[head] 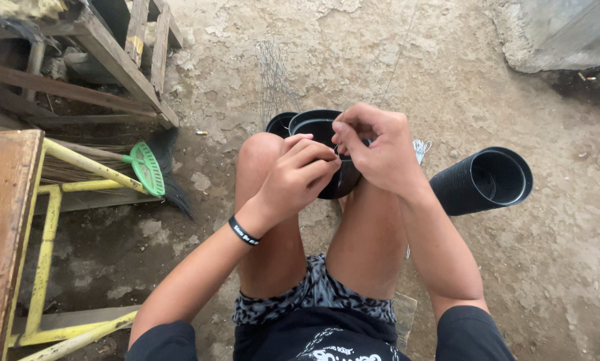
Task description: The person sits on the ground and repeatedly threads metal wire through holes in a black plastic pot, then twists the wire ends to secure them. The person uses pliers to cut and bend the wire as needed.
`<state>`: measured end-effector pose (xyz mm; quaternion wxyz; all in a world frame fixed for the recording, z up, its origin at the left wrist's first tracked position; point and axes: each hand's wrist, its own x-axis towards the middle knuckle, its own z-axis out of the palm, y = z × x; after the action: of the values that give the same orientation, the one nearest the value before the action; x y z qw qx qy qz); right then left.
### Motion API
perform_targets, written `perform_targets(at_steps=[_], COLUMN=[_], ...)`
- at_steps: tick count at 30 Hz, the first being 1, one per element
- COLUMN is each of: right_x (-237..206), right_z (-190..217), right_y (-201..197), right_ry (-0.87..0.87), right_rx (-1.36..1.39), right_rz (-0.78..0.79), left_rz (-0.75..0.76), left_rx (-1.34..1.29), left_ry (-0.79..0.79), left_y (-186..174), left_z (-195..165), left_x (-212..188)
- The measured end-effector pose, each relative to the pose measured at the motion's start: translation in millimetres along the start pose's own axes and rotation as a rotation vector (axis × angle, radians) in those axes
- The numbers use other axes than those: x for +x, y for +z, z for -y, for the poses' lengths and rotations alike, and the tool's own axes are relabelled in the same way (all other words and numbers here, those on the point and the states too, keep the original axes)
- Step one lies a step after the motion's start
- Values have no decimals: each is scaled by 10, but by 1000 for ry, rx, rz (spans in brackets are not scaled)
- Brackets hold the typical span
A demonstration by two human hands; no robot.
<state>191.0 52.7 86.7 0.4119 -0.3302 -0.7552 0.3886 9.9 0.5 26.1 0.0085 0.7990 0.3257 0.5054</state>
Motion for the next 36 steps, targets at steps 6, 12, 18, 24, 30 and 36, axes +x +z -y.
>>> perform_targets(at_steps=[6, 12, 18, 24, 30, 36], right_x=[-6, 8, -76, -189, -285, -369], right_z=[20, 113, 141, -83, -236, -267], right_y=[-130, -218, -443, -416, -354, -186], right_ry=[-18, 36, -137, -352, -414, -451], right_rx=[16, -196, -292, -619, -687, -736], right_rz=[109, 157, 365, 478, 368, 219], left_rz=[248, 471, 462, 385, 285, 62], left_rx=[-412, -688, -624, -433, -343, -246], left_ry=[-288, -430, -345, -297, -329, -292], left_y=[-209, -245, -263, -219, -164, -68], left_z=[205, 272, 232, 198, 194, 218], left_x=[148, 302, 313, 258, 183, 143])
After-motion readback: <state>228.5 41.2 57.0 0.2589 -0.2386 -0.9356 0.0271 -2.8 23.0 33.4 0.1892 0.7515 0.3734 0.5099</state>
